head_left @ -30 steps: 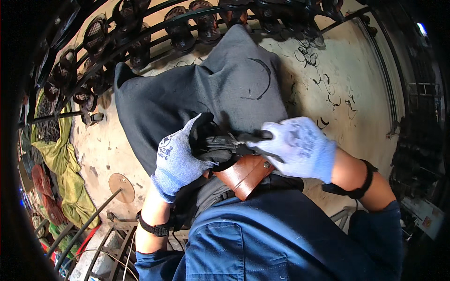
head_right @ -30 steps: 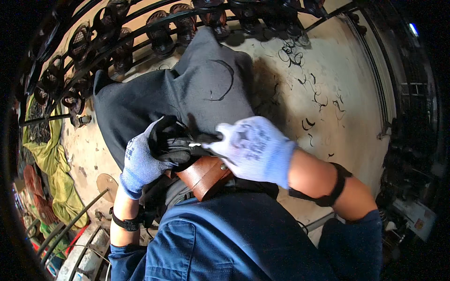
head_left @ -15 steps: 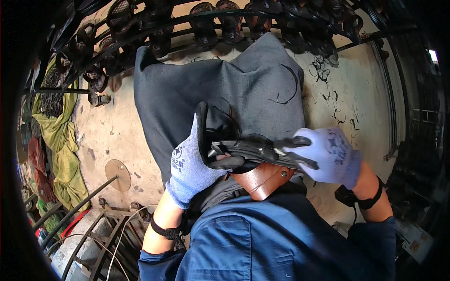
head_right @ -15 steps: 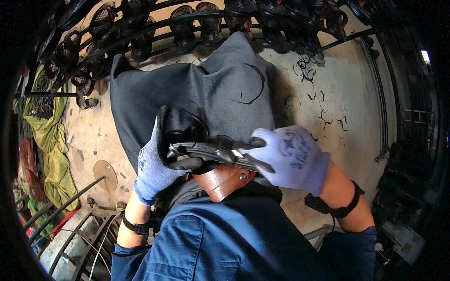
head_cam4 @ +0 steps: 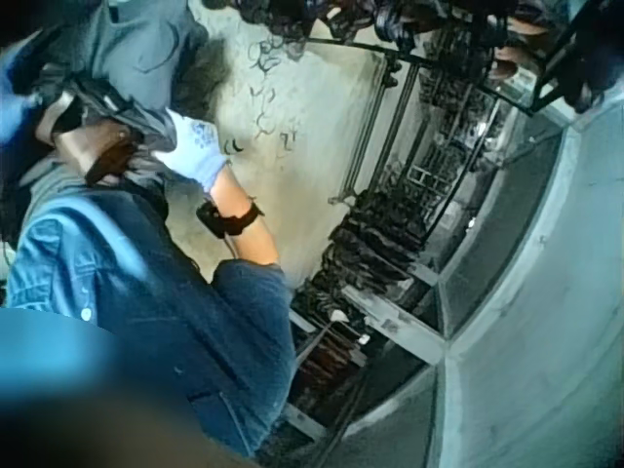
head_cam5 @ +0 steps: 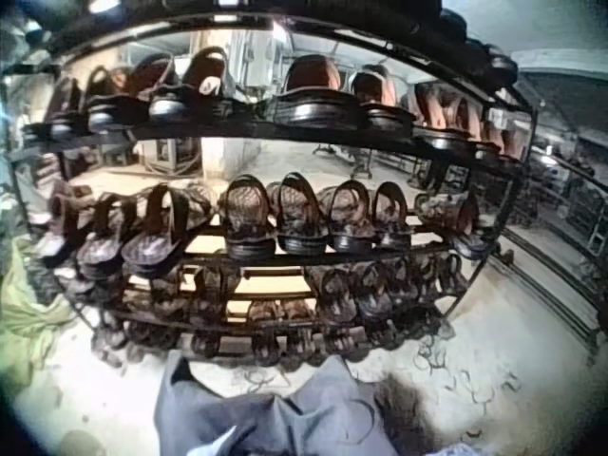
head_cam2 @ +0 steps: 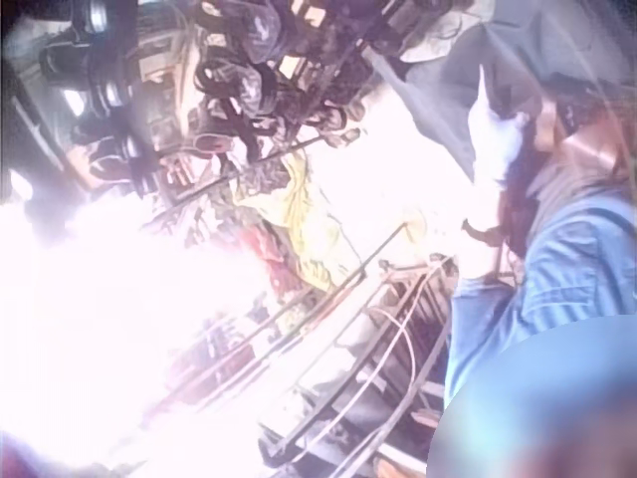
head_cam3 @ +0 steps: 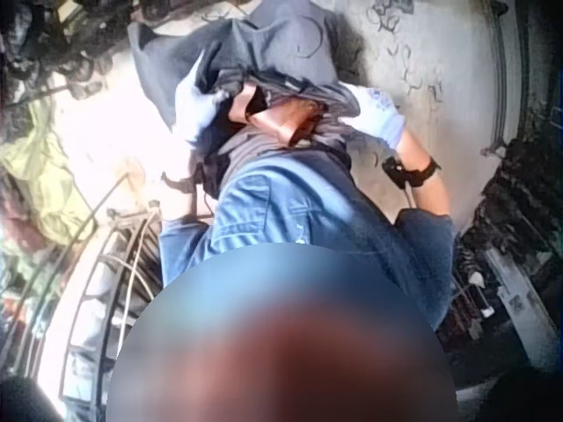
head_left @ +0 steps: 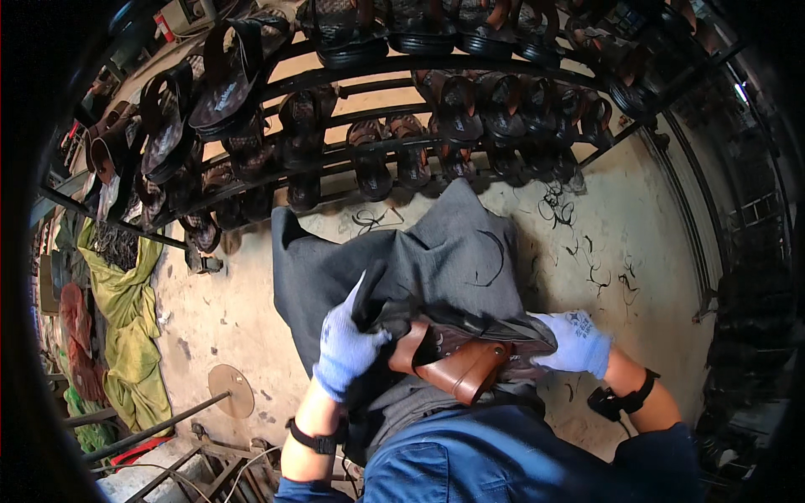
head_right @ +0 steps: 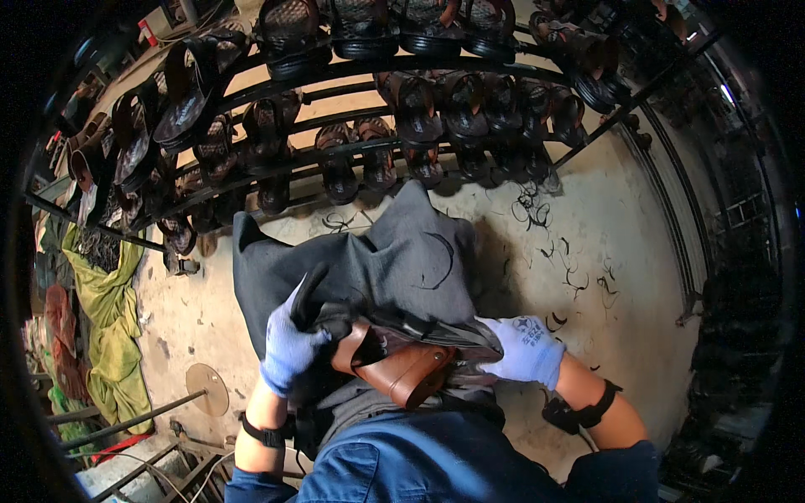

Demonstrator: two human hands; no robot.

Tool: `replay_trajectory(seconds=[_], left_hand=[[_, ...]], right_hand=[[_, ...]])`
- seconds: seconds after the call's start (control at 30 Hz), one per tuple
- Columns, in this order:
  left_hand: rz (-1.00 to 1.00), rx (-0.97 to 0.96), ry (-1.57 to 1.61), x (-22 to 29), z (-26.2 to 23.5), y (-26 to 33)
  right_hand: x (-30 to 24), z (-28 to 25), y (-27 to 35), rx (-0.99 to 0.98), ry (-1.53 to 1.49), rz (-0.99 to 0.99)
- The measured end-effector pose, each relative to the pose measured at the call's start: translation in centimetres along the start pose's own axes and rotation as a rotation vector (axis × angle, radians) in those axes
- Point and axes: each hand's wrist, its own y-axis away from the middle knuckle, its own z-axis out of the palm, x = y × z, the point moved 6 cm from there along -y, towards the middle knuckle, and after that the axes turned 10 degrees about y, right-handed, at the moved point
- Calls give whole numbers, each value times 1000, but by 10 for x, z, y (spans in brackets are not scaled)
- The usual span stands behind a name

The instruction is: Using a small tool to trim or clean the edges and interior of sandals at a manufacturing station.

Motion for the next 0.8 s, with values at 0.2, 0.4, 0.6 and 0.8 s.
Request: replay_trajectory(seconds=[0.2,0.4,0.6,0.8], left_hand=[[458,432,115,43,-72,-51],[300,610,-109,-8,-100,-16],[410,585,-300,-2,-85,-8],[406,538,-254,-4,-92,-11]], right_hand=[[35,27,-41,159,-1451,161],[-3,-62,-199,385,-1590,149],[20,-65,-356,419,-1455,531],[39,-37,-394,220,-1374,484]])
